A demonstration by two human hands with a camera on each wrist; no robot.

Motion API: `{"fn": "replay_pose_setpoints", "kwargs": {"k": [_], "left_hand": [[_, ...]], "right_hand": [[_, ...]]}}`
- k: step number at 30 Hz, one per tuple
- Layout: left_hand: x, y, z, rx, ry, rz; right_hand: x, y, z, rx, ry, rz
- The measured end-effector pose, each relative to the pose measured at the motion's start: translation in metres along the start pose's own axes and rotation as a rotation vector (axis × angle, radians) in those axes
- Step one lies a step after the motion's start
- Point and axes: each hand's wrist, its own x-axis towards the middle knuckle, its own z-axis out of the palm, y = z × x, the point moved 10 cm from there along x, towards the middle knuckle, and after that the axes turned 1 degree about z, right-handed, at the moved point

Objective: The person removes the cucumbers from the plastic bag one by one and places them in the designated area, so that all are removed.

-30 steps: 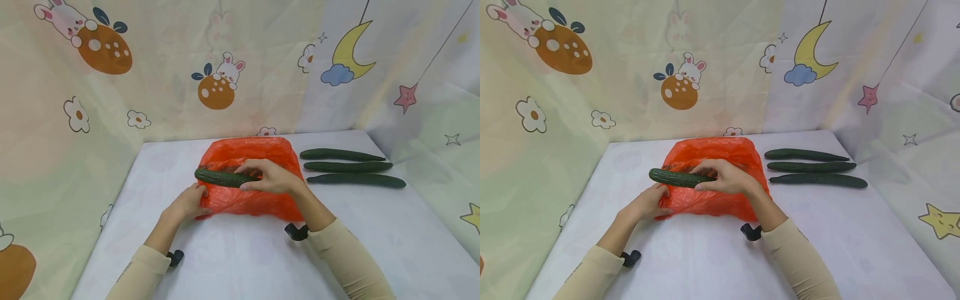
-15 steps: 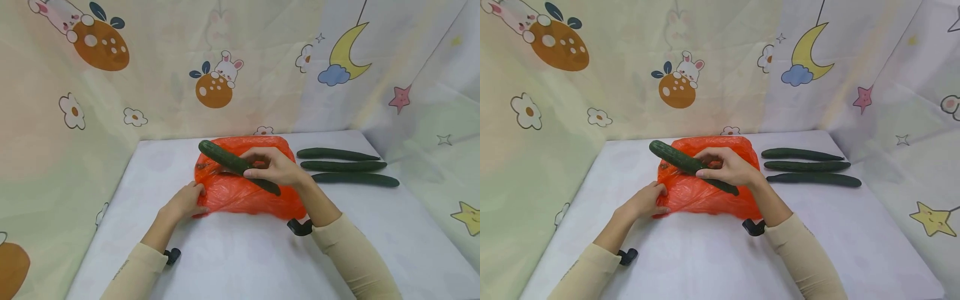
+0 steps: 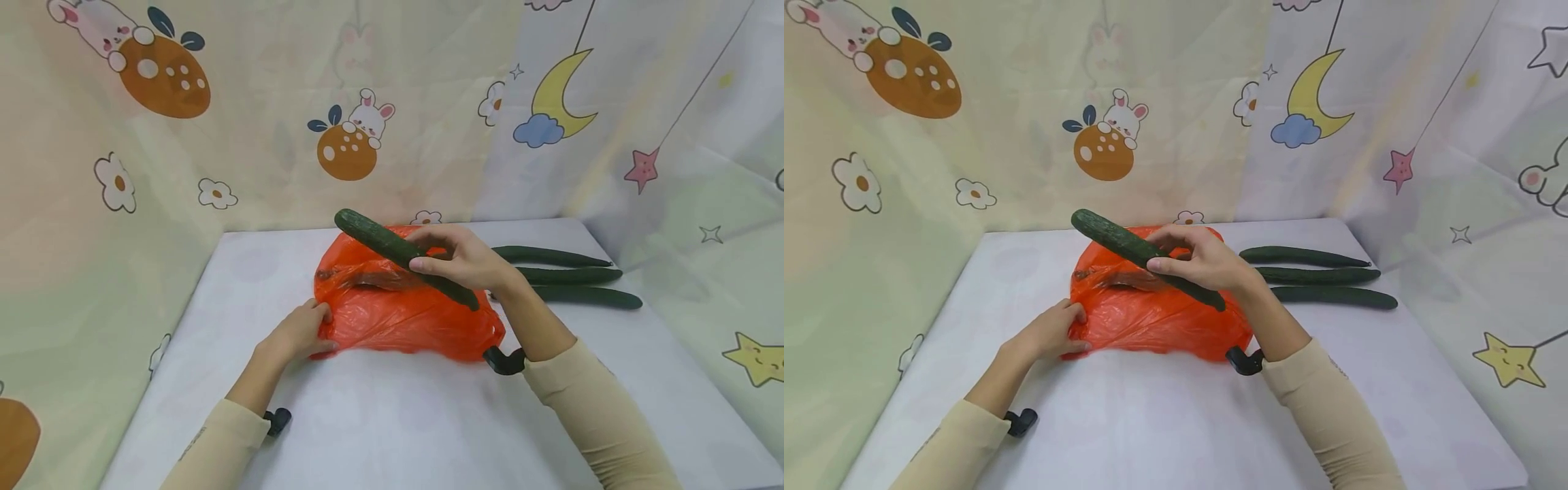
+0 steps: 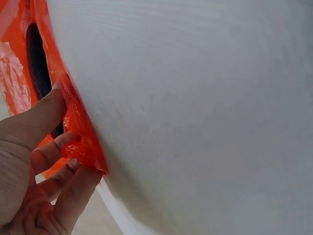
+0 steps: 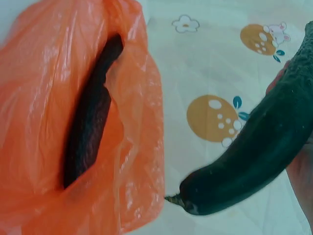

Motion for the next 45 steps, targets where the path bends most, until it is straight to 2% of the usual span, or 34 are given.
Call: {"fn": "replay_pose_setpoints", "kwargs": {"k": [14,22,29,35,41,45], "left_hand": [[0.000,0.002,-0.001,0.026,0.004,-0.003],[0.000,0.000,0.001,0.032,0.004,-0.001],[-0.001,0.001,0.000,0.045,-0.001,-0.001],[0.000,0.002,0.000,0.044,0.004,-0.010],[0.001,0.003,0.001,0.046,-0.003,-0.011],[0.001,0.003,0.000,0.042,-0.003,-0.010]], "right_hand": [[-0.032,0.022,-0.037,-0.067,0.068,0.059],[-0.063,0.054,-0.056,-0.078,0.118,0.190],[-0.087,0.071,-0.072,-0.112,0.139,0.209],[-0.111,0.081,-0.088,-0.197,0.179,0.246],[-0.139,0.091,-0.102,-0.351,0.247,0.310],[-0.156,0.100,-0.108,-0.420,0.247,0.342]]}}
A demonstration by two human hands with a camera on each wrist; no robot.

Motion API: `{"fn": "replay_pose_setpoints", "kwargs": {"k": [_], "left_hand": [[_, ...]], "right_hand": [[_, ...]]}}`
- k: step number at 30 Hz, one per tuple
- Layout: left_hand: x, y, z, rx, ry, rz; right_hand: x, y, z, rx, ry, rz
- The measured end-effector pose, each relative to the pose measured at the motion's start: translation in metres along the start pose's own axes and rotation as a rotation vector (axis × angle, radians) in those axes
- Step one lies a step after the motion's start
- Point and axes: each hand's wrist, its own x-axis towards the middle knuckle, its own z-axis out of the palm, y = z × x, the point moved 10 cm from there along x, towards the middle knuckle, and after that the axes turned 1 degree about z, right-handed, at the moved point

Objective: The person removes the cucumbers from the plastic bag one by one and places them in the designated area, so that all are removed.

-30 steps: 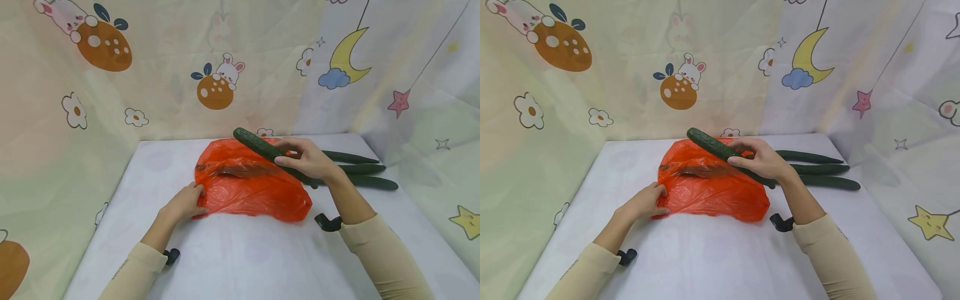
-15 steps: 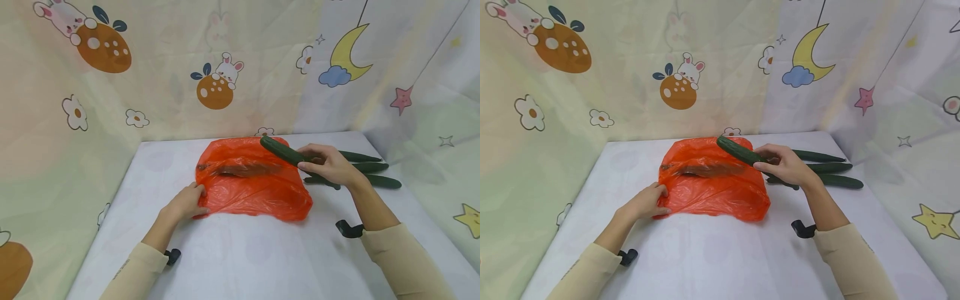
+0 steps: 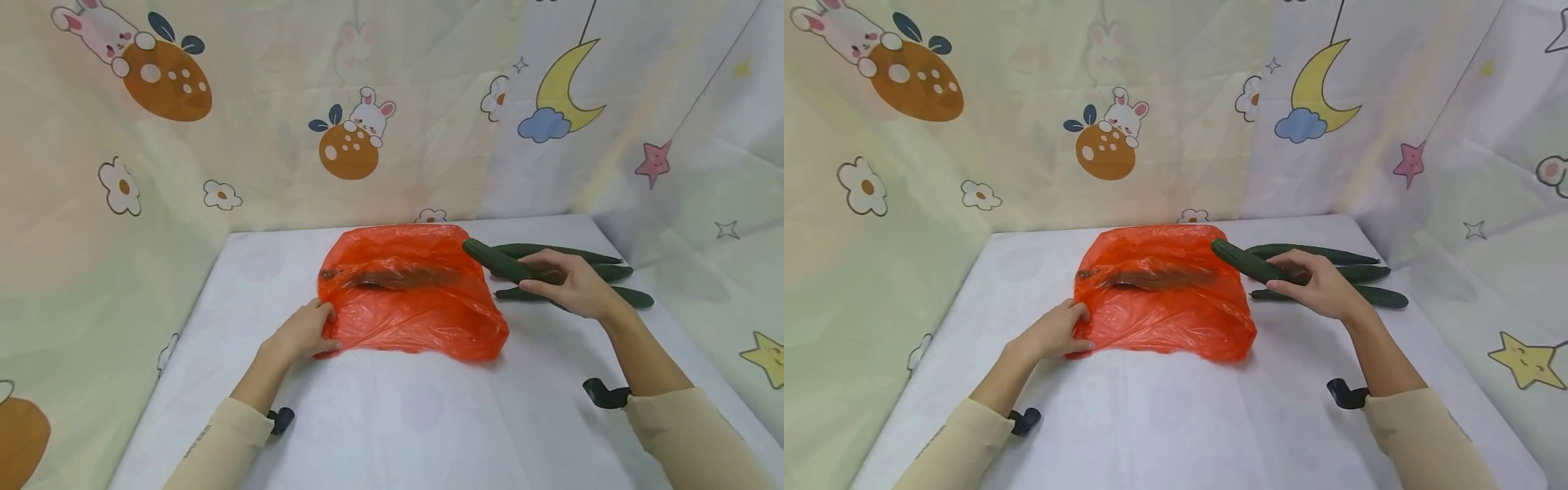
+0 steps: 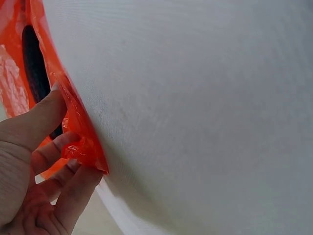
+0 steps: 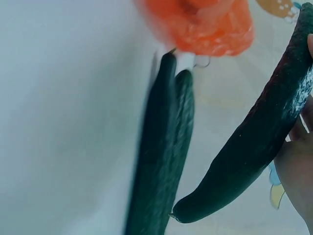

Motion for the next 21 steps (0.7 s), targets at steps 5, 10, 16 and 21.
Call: {"fn": "replay_pose_setpoints", "kwargs": {"k": [5,10,16,21], "left_hand": [[0.000,-0.001,0.001,-0.006,0.008,0.019],[-0.007,-0.009,-0.002,0.002,0.014,0.004],[-0.005,-0.003,-0.001,-0.019,0.006,0.037],[0.002,0.001,0.000,-0.011,0.005,0.050]], "right_hand": [[-0.012,0.022,-0.001,-0.059,-0.024,0.037],[-0.011,0.034,0.006,-0.083,-0.052,0.057],[-0.022,0.053,-0.003,-0.133,-0.067,0.095],[-0.036,0.066,-0.007,-0.171,-0.090,0.090]]}}
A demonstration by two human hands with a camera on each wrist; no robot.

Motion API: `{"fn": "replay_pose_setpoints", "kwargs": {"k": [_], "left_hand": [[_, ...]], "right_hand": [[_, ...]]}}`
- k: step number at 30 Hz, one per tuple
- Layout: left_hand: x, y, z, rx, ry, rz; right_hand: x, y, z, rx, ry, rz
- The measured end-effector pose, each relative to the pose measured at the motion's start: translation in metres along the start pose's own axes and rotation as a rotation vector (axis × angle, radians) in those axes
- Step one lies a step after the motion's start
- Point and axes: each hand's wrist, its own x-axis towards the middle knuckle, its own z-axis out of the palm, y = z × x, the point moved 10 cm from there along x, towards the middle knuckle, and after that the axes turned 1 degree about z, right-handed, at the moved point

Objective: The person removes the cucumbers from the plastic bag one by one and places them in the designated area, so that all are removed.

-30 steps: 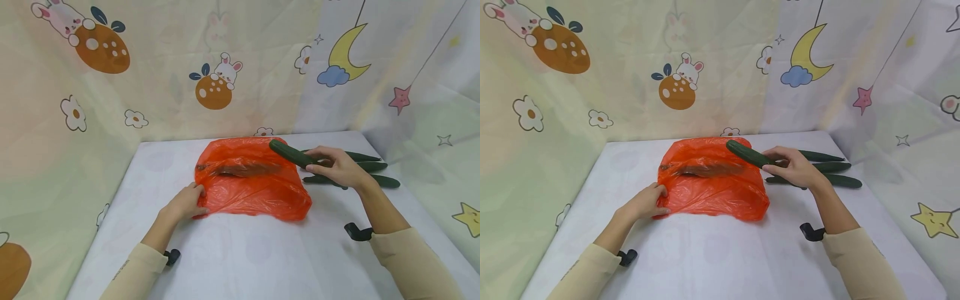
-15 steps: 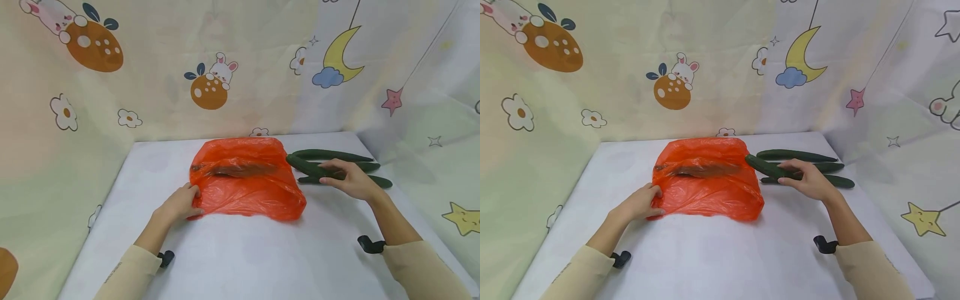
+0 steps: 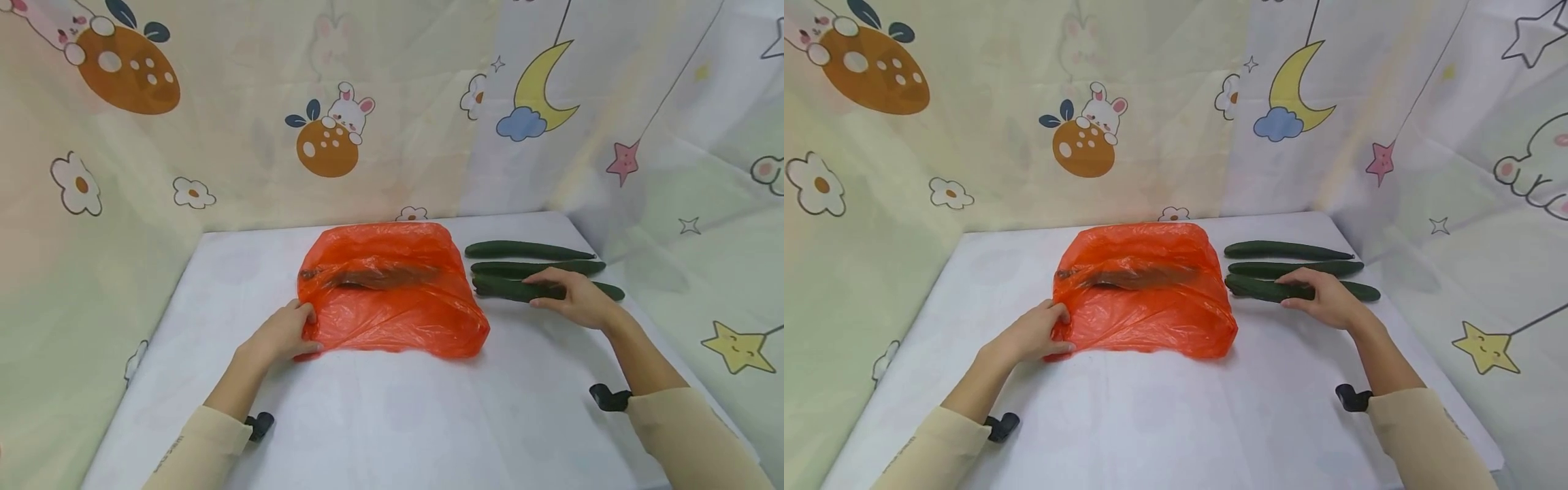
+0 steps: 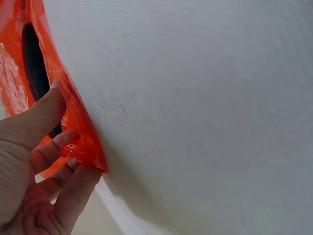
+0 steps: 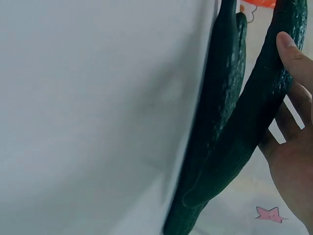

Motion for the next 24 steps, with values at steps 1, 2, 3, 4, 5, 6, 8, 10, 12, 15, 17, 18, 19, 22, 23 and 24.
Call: {"fn": "replay_pose_setpoints", "kwargs": {"k": [1,2,3,4,5,6,8,10,12,15,17,18,19,22,23,24], "left_hand": [[0.000,0.000,-0.001,0.005,0.000,0.001],[0.001,0.000,-0.002,0.008,0.000,0.002],[0.001,0.000,-0.003,0.012,-0.001,0.003],[0.001,0.001,-0.003,0.016,-0.001,0.004],[0.001,0.001,-0.004,0.018,-0.002,0.004],[0.002,0.001,-0.004,0.019,-0.004,0.002],[0.002,0.001,-0.004,0.021,-0.007,-0.001],[0.002,0.001,-0.004,0.023,-0.011,-0.005],[0.002,0.001,-0.003,0.020,-0.015,-0.009],[0.001,0.001,-0.001,0.009,-0.024,-0.018],[0.001,0.001,0.000,-0.001,-0.029,-0.026],[0.000,0.001,0.000,-0.004,-0.030,-0.030],[0.000,0.001,0.001,-0.007,-0.031,-0.032],[0.000,0.000,0.000,-0.009,-0.027,-0.035],[0.000,0.000,0.000,-0.008,-0.024,-0.035],[0.000,0.000,-0.001,-0.005,-0.022,-0.035]], "right_hand": [[-0.001,0.003,0.001,-0.003,-0.001,0.001],[-0.002,0.005,0.002,-0.004,-0.002,0.002],[-0.003,0.008,0.003,-0.002,-0.002,0.005],[-0.005,0.011,0.004,-0.004,-0.004,0.009],[-0.006,0.014,0.005,-0.004,-0.008,0.017],[-0.006,0.016,0.006,-0.005,-0.011,0.022],[-0.007,0.020,0.008,-0.013,-0.017,0.022],[-0.007,0.022,0.009,-0.031,-0.018,0.011],[-0.007,0.024,0.010,-0.046,-0.015,0.001],[-0.007,0.027,0.012,-0.083,-0.015,-0.012],[-0.007,0.029,0.014,-0.106,-0.024,-0.018],[-0.007,0.030,0.015,-0.117,-0.032,-0.021],[-0.007,0.031,0.017,-0.132,-0.039,-0.028],[-0.006,0.035,0.020,-0.164,-0.054,-0.036],[-0.005,0.036,0.021,-0.171,-0.056,-0.038],[-0.005,0.037,0.021,-0.178,-0.055,-0.036]]}}
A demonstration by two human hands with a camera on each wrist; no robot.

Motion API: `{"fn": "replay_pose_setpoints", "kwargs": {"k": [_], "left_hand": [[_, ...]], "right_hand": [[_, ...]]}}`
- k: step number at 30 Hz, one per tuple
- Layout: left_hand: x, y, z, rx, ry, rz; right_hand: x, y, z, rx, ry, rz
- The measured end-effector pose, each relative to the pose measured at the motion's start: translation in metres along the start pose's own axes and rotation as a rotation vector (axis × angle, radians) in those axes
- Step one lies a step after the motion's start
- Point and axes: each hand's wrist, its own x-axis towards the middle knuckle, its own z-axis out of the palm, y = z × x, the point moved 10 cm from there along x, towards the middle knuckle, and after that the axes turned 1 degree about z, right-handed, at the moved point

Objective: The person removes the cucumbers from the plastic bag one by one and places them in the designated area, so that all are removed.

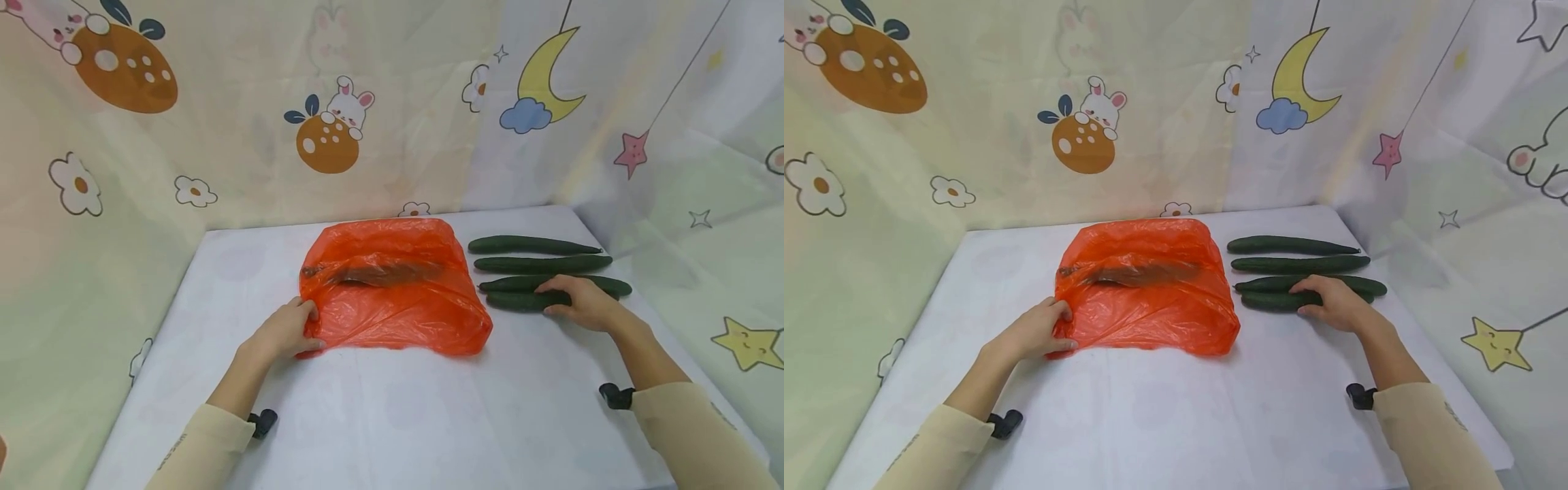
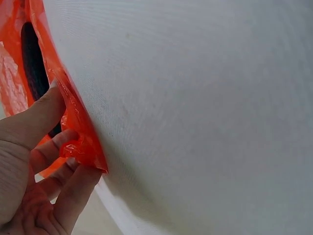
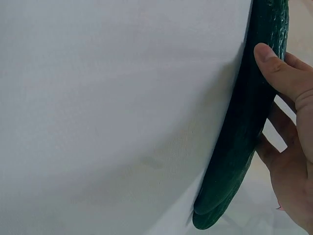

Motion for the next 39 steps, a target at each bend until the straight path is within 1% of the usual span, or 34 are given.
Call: {"fn": "replay_pose_setpoints", "kwargs": {"k": [7,14,18,21,23,28,31,36,39], "left_hand": [[0.000,-0.002,0.000,-0.005,0.009,-0.009],[-0.001,-0.004,0.001,0.004,-0.004,-0.005],[0.001,-0.003,-0.001,0.009,0.003,0.016],[0.001,0.000,-0.002,0.005,0.014,0.038],[0.001,0.000,-0.002,0.001,0.024,0.044],[-0.002,-0.003,0.002,-0.009,0.029,0.023],[-0.002,-0.004,0.004,-0.012,0.025,0.019],[-0.001,-0.004,0.004,-0.017,0.025,0.011],[-0.002,-0.004,0.004,-0.016,0.022,0.003]], "right_hand": [[0.001,-0.003,-0.003,-0.032,0.018,-0.010],[0.000,-0.003,-0.003,0.041,0.026,0.045],[-0.001,-0.007,-0.007,0.068,0.051,0.053],[0.000,-0.016,-0.015,0.062,0.096,0.019],[0.003,-0.026,-0.020,0.055,0.122,-0.021],[0.014,-0.052,-0.024,0.052,0.140,-0.095],[0.019,-0.063,-0.023,0.068,0.128,-0.101],[0.026,-0.074,-0.027,0.088,0.116,-0.081],[0.030,-0.081,-0.030,0.094,0.125,-0.097]]}}
